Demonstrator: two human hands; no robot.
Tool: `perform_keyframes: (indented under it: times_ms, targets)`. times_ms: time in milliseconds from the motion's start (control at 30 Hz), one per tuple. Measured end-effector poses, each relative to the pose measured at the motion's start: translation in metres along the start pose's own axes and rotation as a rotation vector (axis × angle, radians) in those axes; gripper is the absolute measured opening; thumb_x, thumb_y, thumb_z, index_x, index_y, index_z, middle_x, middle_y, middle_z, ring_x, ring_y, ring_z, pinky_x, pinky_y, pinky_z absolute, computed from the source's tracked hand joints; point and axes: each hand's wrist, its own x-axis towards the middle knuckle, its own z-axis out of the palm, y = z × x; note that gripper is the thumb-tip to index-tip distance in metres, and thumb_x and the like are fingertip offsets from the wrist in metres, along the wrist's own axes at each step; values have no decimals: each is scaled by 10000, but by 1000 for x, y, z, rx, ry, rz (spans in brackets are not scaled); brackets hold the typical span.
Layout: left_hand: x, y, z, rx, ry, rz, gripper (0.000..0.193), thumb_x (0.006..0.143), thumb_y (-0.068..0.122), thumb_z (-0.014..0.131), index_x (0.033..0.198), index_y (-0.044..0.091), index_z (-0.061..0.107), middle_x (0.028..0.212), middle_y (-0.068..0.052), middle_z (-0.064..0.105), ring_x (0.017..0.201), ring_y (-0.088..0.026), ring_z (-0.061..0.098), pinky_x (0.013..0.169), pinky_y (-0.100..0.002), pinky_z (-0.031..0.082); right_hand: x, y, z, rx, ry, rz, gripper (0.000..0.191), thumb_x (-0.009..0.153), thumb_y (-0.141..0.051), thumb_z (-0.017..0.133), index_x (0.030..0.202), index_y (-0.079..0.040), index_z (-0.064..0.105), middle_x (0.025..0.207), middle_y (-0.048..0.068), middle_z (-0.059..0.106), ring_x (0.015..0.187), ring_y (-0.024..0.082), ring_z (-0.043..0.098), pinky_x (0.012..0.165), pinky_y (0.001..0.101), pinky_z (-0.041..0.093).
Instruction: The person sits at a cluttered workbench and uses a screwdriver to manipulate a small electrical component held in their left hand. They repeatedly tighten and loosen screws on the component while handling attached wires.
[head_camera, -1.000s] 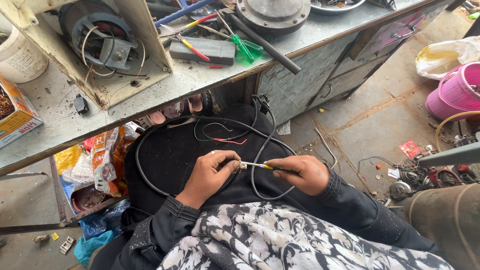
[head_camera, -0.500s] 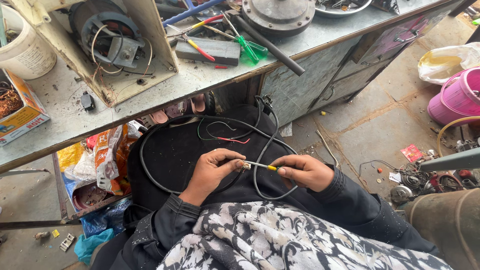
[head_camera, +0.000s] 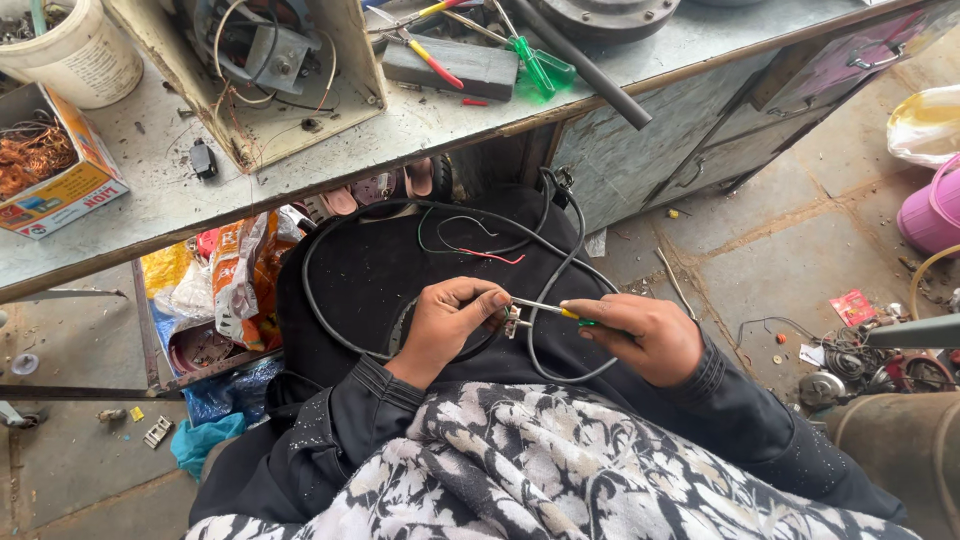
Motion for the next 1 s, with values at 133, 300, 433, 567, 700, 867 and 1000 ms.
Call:
perform_keyframes:
  times_ms: [133,300,433,567,700,867,1000]
  targets:
    - [2,-1,1,-41,-14,34,188,970,93,722,1090,-48,754,931,-104,782,816,-117,725,742,-237,595,1,4,-3,127,13,18,372,881,-147,713,1251,-110,700,820,71,726,727,188,711,657,326,546]
    - [2,2,0,23,-5,-46,189,936,38,725,1106,-41,755,957,-113,787,834,-124,722,761,-235,584,-6,18,2,518,-36,289,269,987,-166,606,1228,-54,646,800,51,693,747,118,663,691,280,539]
    - [4,-1,9,-17,-90,-122,222,913,30,727,1121,-48,743,976,-112,792,888,-130,740,811,-233,586,-6,25,19,923,2,375,226,1008,-165,577,1206,-55,584,907,26,623,751,99,530,659,264,441]
    - [3,-5,16,-19,-159,-178,258,892,26,747,1138,-50,727,1011,-106,784,909,-129,728,825,-245,579,4,19,37,692,56,173,247,937,-143,688,1153,-45,622,959,26,647,871,119,593,771,286,499]
    - [2,-9,18,1,-178,-165,236,894,25,752,1114,-46,704,1032,-99,770,936,-128,725,860,-259,587,11,4,41,426,134,-5,258,871,-126,783,1084,-42,664,950,65,673,874,189,683,775,322,537]
    - [3,-13,18,-5,-159,-166,249,889,23,753,1105,-30,642,1037,-92,753,948,-128,723,871,-272,588,8,-11,33,231,210,-103,260,844,-115,796,1066,-49,679,914,94,664,809,253,696,701,342,546]
    - [1,-10,21,53,-162,-202,254,902,42,747,1124,-45,661,1027,-112,757,944,-138,732,861,-268,587,7,-17,29,190,212,-157,226,850,-107,796,1040,-54,684,899,84,674,798,260,704,678,342,550]
